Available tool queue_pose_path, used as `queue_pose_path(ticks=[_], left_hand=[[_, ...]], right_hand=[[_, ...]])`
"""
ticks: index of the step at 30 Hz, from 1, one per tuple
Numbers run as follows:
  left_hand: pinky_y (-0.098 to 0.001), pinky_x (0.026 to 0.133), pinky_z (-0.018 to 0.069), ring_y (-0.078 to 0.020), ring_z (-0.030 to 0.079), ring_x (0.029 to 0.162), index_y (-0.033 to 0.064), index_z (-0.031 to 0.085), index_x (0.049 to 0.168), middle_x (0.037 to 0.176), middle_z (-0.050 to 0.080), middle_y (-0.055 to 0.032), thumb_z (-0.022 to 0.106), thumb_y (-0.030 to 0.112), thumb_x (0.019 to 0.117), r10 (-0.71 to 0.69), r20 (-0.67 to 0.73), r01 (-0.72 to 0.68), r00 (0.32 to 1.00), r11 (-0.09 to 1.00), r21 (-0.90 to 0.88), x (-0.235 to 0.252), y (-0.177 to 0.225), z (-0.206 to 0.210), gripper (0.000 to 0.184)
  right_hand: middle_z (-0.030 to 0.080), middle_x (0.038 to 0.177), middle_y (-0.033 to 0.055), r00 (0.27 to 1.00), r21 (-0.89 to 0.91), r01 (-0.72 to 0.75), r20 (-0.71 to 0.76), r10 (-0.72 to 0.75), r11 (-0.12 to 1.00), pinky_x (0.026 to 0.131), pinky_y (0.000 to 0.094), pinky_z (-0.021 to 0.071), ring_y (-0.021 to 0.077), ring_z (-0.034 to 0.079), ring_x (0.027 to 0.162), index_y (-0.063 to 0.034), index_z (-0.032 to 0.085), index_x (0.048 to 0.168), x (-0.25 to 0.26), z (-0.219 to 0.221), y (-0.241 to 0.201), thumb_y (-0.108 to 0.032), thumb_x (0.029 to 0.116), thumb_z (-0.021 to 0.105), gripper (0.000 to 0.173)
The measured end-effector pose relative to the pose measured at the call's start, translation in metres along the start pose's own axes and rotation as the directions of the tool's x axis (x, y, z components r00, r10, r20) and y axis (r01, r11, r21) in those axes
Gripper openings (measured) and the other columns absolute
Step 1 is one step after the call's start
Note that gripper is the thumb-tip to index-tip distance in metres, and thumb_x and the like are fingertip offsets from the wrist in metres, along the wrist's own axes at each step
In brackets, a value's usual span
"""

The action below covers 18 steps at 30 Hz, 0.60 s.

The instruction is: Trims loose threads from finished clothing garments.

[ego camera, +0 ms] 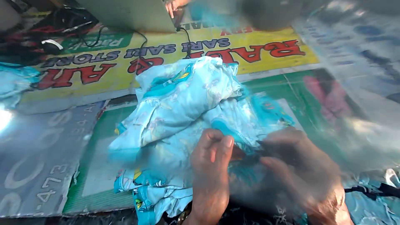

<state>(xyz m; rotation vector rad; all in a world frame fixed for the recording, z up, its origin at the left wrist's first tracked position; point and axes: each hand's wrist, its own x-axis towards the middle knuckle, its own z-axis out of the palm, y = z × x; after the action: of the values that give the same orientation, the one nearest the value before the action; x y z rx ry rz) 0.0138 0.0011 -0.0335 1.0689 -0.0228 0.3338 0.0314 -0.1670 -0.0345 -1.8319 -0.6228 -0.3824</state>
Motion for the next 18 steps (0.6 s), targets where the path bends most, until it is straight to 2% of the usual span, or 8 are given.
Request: queue_pose_path(ticks=[6, 12, 16, 18], left_hand=[[-0.0297, 0.074, 0.0632, -0.01, 0.071, 0.076, 0.0101, 0.064, 0.096, 0.084, 0.07, -0.0008, 0.063, 0.014, 0.1005, 0.015, 0.006, -0.016, 1.0, 1.0, 0.025, -0.001, -0.0024, 0.0018, 0.006], [-0.0265, 0.073, 0.0619, -0.0062, 0.068, 0.074, 0.0129, 0.065, 0.095, 0.084, 0.067, 0.0036, 0.063, 0.012, 0.0992, 0.044, 0.011, -0.045, 0.999, 0.997, 0.068, -0.0026, -0.0055, 0.0023, 0.005], [-0.0283, 0.076, 0.0622, -0.0084, 0.07, 0.079, 0.0101, 0.068, 0.098, 0.089, 0.07, 0.0011, 0.06, 0.015, 0.1019, 0.045, 0.051, -0.048, 0.998, 0.997, 0.064, -0.0037, -0.0077, 0.0005, 0.01], [-0.0287, 0.081, 0.0611, -0.0089, 0.07, 0.086, 0.0094, 0.07, 0.103, 0.096, 0.071, 0.001, 0.055, 0.026, 0.1051, 0.028, 0.102, -0.038, 0.994, 0.995, 0.094, -0.005, -0.0083, 0.0006, 0.023]], right_hand=[[0.07, 0.1, -0.0008, 0.999, -0.001, 0.033, -0.031, -0.033, 0.999, 0.078, 0.011, 0.0566, -0.003, 0.066, 0.09, -0.0037, 0.069, 0.107, 0.003, 0.0039, 0.0017, -0.024, 0.0982, 0.07, 0.022], [0.07, 0.095, -0.0014, 0.999, 0.015, 0.025, -0.03, -0.025, 1.0, 0.076, 0.0102, 0.0556, -0.0033, 0.066, 0.087, -0.0037, 0.07, 0.102, 0.0032, 0.0038, 0.0063, -0.019, 0.0978, 0.07, 0.016], [0.07, 0.101, -0.0029, 0.999, 0.13, -0.028, -0.026, 0.032, 0.991, 0.076, 0.0128, 0.0586, -0.0031, 0.067, 0.088, -0.0048, 0.065, 0.11, 0.0029, 0.0053, 0.0074, -0.024, 0.0981, 0.069, 0.023], [0.069, 0.101, -0.0034, 0.999, 0.016, -0.019, -0.04, 0.02, 1.0, 0.074, 0.011, 0.0571, -0.005, 0.065, 0.087, -0.0076, 0.061, 0.114, 0.004, 0.0077, 0.004, -0.027, 0.094, 0.073, 0.031]])
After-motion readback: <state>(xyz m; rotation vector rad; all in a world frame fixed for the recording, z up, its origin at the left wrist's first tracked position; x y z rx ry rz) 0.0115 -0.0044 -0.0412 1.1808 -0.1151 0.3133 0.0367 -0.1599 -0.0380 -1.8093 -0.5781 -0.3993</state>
